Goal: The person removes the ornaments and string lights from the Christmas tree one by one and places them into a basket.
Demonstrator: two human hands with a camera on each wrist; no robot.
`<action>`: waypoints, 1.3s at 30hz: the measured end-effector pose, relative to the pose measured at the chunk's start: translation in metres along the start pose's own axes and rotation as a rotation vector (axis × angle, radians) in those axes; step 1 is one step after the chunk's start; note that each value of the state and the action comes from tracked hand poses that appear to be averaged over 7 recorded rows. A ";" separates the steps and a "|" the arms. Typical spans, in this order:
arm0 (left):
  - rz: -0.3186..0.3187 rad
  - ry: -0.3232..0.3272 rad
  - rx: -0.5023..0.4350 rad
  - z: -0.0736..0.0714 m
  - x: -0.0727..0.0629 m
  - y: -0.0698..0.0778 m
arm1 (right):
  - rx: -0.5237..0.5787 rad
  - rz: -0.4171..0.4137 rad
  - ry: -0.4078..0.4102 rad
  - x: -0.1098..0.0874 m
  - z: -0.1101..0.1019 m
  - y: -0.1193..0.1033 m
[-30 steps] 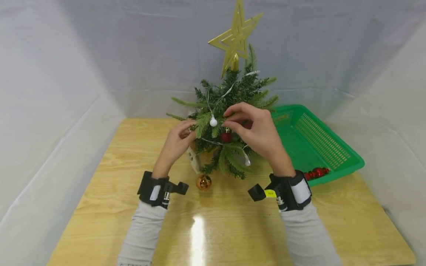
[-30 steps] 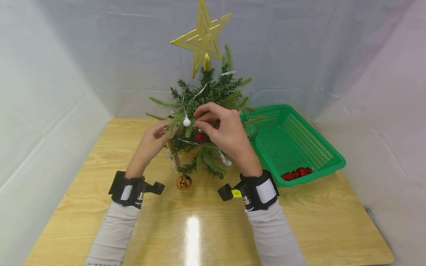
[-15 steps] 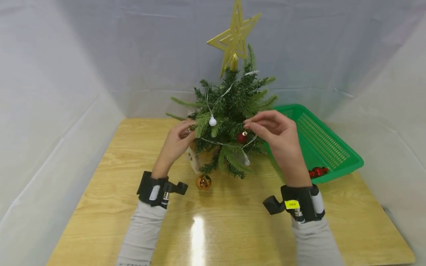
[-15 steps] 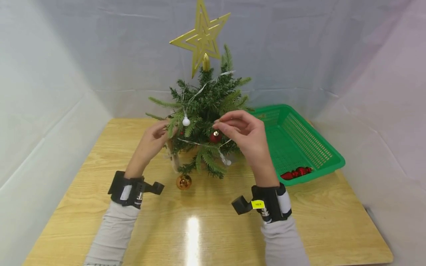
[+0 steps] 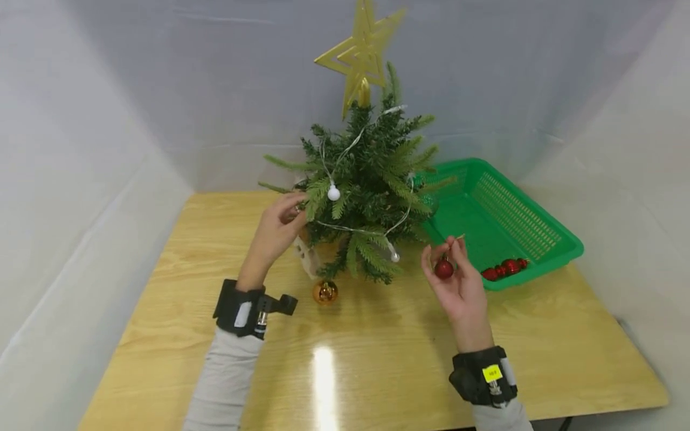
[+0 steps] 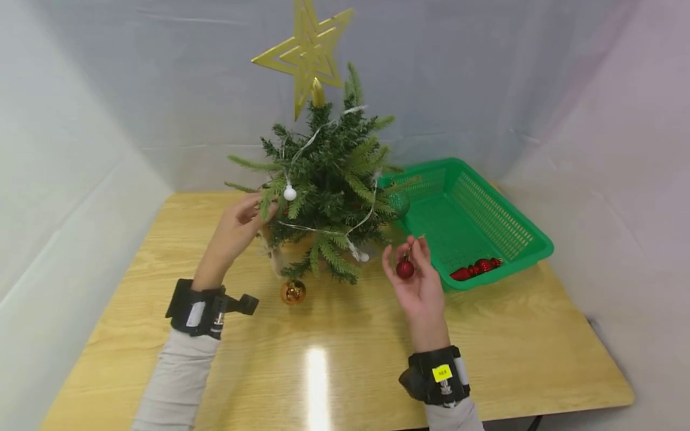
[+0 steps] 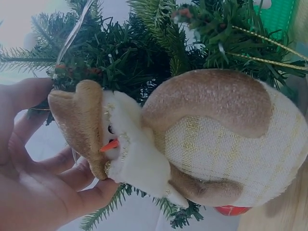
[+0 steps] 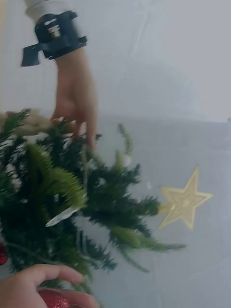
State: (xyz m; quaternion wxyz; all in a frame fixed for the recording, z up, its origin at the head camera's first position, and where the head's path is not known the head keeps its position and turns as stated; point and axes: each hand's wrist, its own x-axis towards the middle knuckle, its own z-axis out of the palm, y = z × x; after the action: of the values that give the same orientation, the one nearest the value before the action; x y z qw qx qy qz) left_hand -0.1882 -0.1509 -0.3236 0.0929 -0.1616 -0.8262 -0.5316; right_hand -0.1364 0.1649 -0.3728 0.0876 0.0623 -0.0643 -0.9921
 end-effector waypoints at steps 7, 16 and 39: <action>-0.018 0.025 -0.011 -0.003 -0.004 0.000 | -0.370 0.155 0.090 0.005 -0.005 -0.025; 0.012 0.041 0.025 -0.009 -0.005 0.001 | -1.231 0.279 -0.140 0.028 0.033 -0.072; -0.019 0.004 0.021 -0.002 -0.009 -0.006 | -2.863 0.014 -0.142 0.091 0.006 -0.133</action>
State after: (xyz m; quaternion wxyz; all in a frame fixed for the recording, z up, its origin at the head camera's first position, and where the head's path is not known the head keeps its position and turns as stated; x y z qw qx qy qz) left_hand -0.1825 -0.1561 -0.3309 0.0913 -0.1516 -0.8329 -0.5243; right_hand -0.2481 0.2793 -0.3958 0.0752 -0.1271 0.9681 -0.2023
